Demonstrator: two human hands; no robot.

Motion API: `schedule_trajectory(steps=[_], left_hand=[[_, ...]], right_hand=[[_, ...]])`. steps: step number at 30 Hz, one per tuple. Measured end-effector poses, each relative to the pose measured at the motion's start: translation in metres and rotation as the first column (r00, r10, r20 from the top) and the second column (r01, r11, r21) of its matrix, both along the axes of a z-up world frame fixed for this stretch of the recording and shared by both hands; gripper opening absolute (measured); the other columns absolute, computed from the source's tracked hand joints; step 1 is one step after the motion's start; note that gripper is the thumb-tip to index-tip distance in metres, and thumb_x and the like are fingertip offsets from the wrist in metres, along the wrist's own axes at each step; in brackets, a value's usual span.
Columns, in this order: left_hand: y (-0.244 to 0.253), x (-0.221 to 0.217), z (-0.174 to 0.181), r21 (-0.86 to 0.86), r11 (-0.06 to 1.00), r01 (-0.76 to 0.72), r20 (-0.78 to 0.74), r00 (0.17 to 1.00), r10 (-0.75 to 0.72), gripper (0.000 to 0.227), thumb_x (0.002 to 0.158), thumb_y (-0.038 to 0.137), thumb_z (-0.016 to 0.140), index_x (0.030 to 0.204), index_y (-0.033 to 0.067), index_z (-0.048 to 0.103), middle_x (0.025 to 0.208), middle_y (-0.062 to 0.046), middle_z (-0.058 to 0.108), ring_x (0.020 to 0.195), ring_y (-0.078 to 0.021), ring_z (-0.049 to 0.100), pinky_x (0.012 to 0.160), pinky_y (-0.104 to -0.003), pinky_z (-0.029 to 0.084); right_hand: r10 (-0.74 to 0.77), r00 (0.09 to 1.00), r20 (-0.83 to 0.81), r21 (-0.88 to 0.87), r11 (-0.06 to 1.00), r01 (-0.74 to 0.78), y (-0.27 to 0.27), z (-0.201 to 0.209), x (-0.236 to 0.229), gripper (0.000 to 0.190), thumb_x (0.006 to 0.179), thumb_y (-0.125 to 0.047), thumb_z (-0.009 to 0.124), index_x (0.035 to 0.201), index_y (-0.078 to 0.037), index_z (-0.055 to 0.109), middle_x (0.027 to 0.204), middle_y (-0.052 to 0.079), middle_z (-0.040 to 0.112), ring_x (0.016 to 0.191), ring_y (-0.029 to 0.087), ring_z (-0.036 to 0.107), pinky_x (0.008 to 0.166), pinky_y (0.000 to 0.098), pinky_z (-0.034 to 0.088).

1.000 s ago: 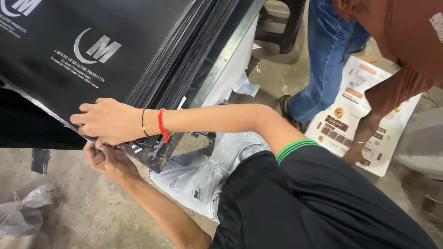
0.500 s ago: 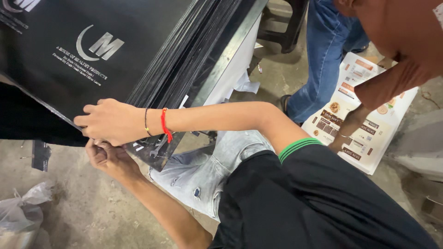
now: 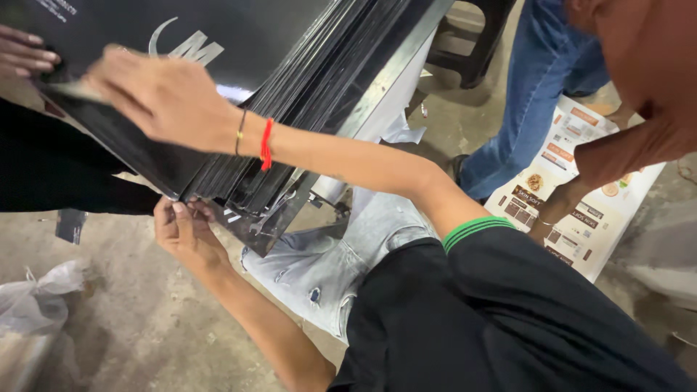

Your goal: The person peels a protective film off the edge of a large black sheet using both hands. They carefully lift the corner and pull the film strip away from the surface, repeating the action along the edge of the sheet.

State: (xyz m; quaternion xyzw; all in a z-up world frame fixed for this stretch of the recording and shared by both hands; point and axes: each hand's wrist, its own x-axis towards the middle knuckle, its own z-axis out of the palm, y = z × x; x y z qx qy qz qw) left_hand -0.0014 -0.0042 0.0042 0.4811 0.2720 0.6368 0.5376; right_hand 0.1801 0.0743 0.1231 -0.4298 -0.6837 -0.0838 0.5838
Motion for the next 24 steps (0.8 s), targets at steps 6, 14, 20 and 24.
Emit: schedule_trajectory(steps=[6,14,20,24], left_hand=[[0.005,-0.002,0.004,-0.053,0.999,0.001,0.037,0.999,0.001,0.019,0.107,0.009,0.059,0.119,-0.0045,0.062,0.094,-0.014,0.066,0.075,-0.018,0.059,0.068,-0.029,0.046],[0.011,-0.009,-0.009,-0.079,0.997,-0.011,0.065,0.998,0.017,0.01,0.105,0.006,0.059,0.111,-0.0025,0.059,0.086,-0.014,0.064,0.072,-0.0182,0.058,0.068,-0.03,0.047],[0.008,0.0,-0.004,-0.055,0.998,0.007,0.12,0.993,0.0,0.018,0.102,0.009,0.056,0.115,-0.0024,0.061,0.088,-0.01,0.065,0.074,-0.0177,0.06,0.066,-0.028,0.046],[0.004,0.0,0.002,-0.006,1.0,-0.017,0.036,0.999,0.017,0.021,0.11,0.013,0.062,0.122,-0.0043,0.061,0.093,-0.01,0.064,0.078,-0.0165,0.058,0.069,-0.028,0.044]], right_hand=[[0.093,0.94,0.328,0.095,0.987,-0.131,-0.026,0.001,-0.021,0.019,0.1,-0.028,0.064,0.098,-0.009,0.061,0.089,0.004,0.058,0.076,0.019,0.066,0.061,0.0351,0.052],[0.125,0.852,0.509,0.032,0.986,-0.164,-0.005,-0.022,-0.02,0.015,0.095,-0.028,0.067,0.093,-0.013,0.07,0.093,0.002,0.058,0.084,0.018,0.063,0.066,0.0354,0.048],[0.306,0.731,0.61,-0.15,0.95,-0.273,-0.021,-0.037,-0.012,0.018,0.084,-0.027,0.07,0.097,-0.015,0.071,0.106,-0.003,0.06,0.104,0.018,0.058,0.082,0.0378,0.049],[0.335,0.79,0.514,-0.214,0.941,-0.261,-0.029,-0.033,-0.003,0.04,0.076,-0.043,0.078,0.099,-0.011,0.071,0.106,0.001,0.06,0.102,0.022,0.056,0.077,0.0395,0.048]])
